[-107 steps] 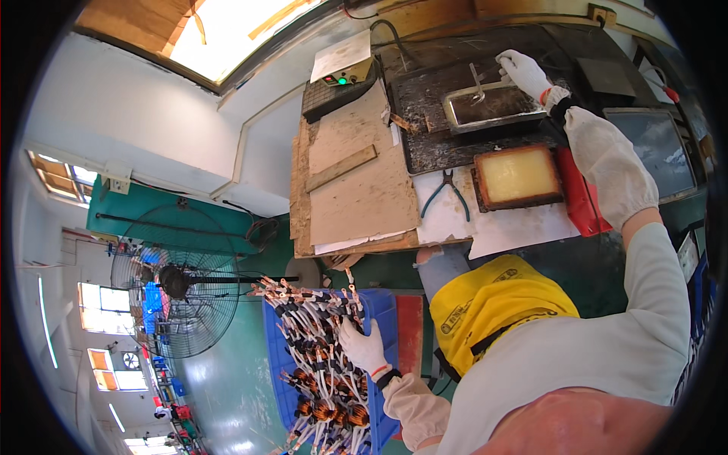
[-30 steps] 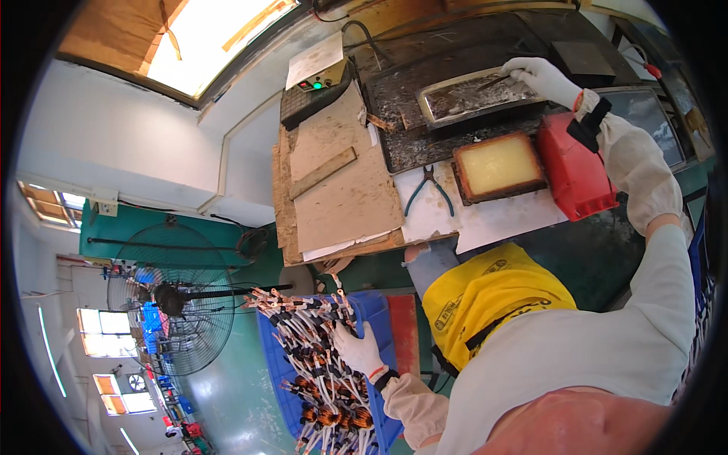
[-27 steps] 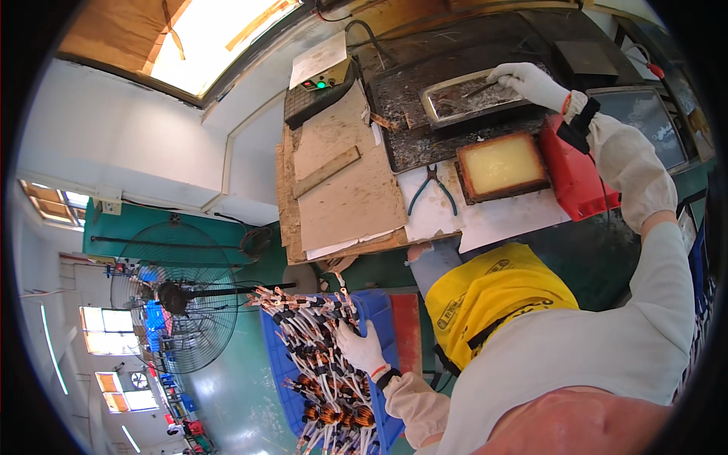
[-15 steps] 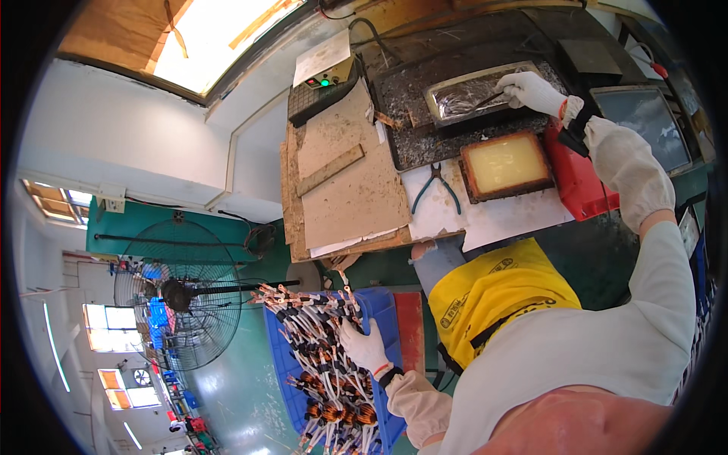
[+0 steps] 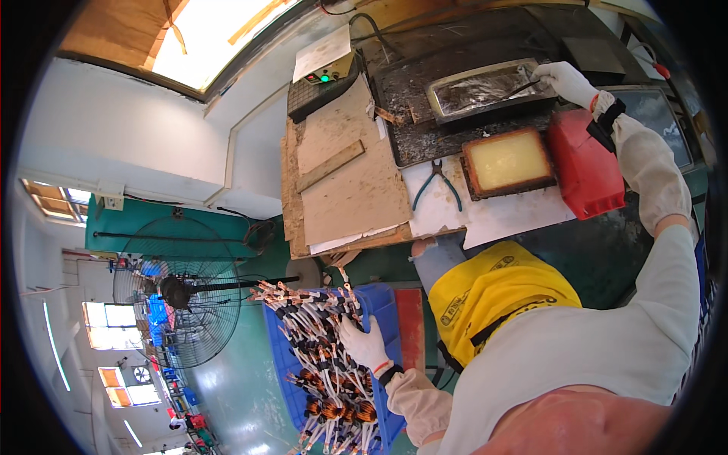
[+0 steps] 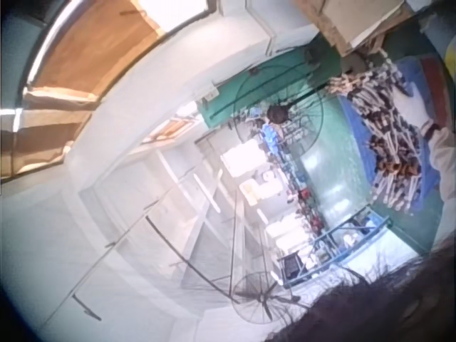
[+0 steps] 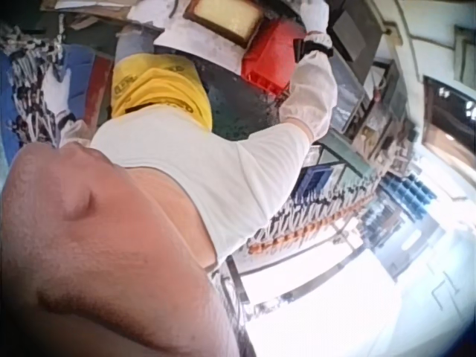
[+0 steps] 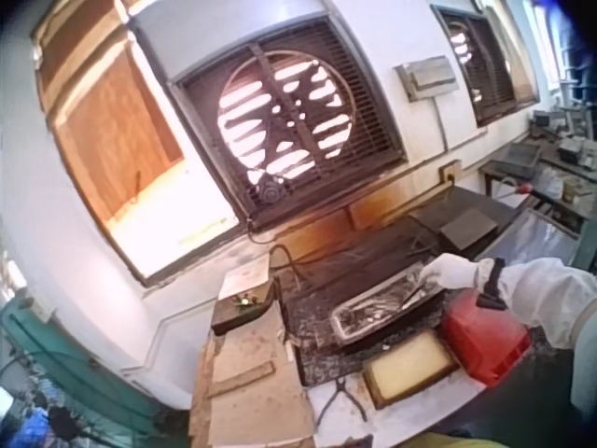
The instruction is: Dipping the ends of electrical component wires into a molten solder bath.
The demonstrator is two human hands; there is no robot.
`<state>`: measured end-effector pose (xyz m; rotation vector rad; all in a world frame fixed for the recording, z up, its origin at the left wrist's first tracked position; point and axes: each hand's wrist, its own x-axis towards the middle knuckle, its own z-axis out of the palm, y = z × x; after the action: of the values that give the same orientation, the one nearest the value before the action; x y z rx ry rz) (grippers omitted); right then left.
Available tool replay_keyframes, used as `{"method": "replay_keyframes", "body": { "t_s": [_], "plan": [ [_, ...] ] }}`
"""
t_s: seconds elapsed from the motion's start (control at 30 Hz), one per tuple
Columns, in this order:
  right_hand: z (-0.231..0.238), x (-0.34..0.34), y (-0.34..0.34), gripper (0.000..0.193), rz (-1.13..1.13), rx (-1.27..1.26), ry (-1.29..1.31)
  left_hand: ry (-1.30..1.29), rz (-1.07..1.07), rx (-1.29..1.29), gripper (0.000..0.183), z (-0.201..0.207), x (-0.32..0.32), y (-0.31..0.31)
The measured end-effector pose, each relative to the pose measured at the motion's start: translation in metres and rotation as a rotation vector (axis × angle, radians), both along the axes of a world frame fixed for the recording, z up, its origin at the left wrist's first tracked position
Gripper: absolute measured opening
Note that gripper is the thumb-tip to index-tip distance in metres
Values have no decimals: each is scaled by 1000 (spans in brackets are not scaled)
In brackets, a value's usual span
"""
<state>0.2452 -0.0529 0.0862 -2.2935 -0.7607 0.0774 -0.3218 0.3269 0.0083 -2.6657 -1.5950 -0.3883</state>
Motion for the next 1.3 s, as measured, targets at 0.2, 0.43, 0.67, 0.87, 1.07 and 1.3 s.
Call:
{"method": "replay_keyframes", "body": {
  "t_s": [0.2, 0.43, 0.67, 0.87, 1.07, 1.3],
  "plan": [
    [6, 5, -33, 22, -140, 46, 216, 22, 30, -9, 68, 3, 3, -3],
    [26, 7, -49, 21, -94, 71, 79, 6, 22, -50, 67, 5, 3, -3],
    [33, 1, -46, 21, -79, 163, 78, 38, 38, -47, 69, 0, 0, 0],
    [19, -4, -29, 22, -38, 186, 56, 36, 39, -66, 69, 0, 0, 0],
    [20, -1, -35, 23, -21, 52, -16, 37, 31, -69, 66, 5, 2, -3],
    [28, 3, -48, 21, -68, 104, 99, 6, 13, -60, 66, 6, 3, -3]
  ]
}}
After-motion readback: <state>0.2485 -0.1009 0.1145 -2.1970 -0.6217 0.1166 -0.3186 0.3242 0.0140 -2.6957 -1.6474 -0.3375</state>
